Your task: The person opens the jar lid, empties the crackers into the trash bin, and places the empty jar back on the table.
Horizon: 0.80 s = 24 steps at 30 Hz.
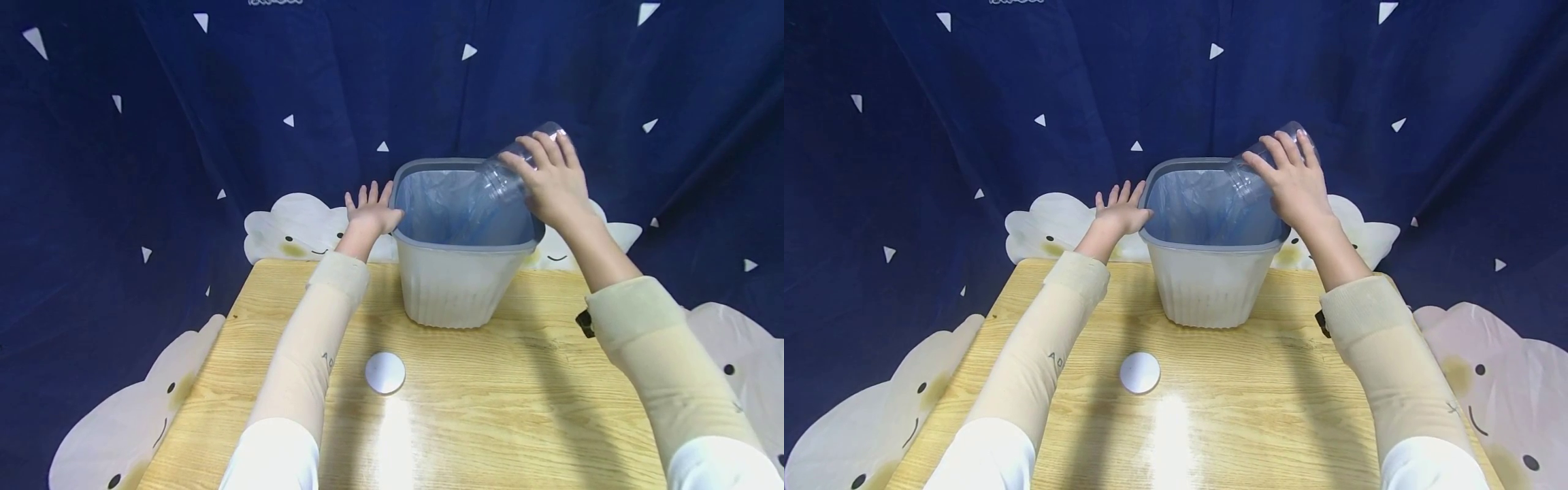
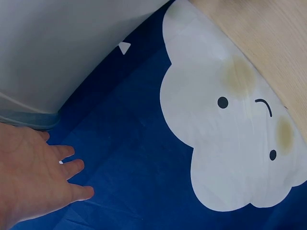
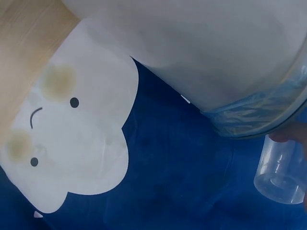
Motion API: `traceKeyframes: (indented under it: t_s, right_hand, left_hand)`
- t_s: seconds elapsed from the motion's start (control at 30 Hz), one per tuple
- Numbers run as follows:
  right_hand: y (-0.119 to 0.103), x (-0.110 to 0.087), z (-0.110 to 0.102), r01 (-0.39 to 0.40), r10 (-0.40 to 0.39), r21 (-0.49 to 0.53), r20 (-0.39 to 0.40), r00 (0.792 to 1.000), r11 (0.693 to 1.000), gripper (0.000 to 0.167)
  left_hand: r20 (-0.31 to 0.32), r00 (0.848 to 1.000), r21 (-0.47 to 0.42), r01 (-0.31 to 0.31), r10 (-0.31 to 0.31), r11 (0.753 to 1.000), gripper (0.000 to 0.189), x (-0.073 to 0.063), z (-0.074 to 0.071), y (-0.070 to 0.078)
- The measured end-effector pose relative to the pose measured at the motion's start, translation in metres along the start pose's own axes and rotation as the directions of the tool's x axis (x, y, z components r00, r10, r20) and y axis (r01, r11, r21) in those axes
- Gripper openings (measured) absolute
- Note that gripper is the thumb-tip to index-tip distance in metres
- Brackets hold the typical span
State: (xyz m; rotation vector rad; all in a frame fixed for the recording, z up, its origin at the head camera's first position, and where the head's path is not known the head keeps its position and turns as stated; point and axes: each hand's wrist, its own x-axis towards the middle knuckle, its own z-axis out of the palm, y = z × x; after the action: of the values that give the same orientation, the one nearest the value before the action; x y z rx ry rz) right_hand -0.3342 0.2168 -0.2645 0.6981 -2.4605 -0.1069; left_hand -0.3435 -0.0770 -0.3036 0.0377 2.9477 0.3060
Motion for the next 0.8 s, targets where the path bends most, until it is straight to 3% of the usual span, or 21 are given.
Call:
traceKeyframes:
  t_s: [0.27, 0.8]
  right_hand:
    - [0.000, -0.010, 0.002, -0.079, 0.083, 0.068, -0.054, 0.995, 0.995, 0.078]
    - [0.007, -0.035, 0.006, -0.172, 0.213, 0.224, -0.174, 0.962, 0.959, 0.080]
  left_hand:
    - [-0.006, 1.000, 0.001, -0.001, 0.001, 1.000, 0.068, 0.000, 0.000, 0.000]
    - [-0.008, 1.000, -0.004, -0.003, 0.003, 1.000, 0.068, 0.001, 0.000, 0.000]
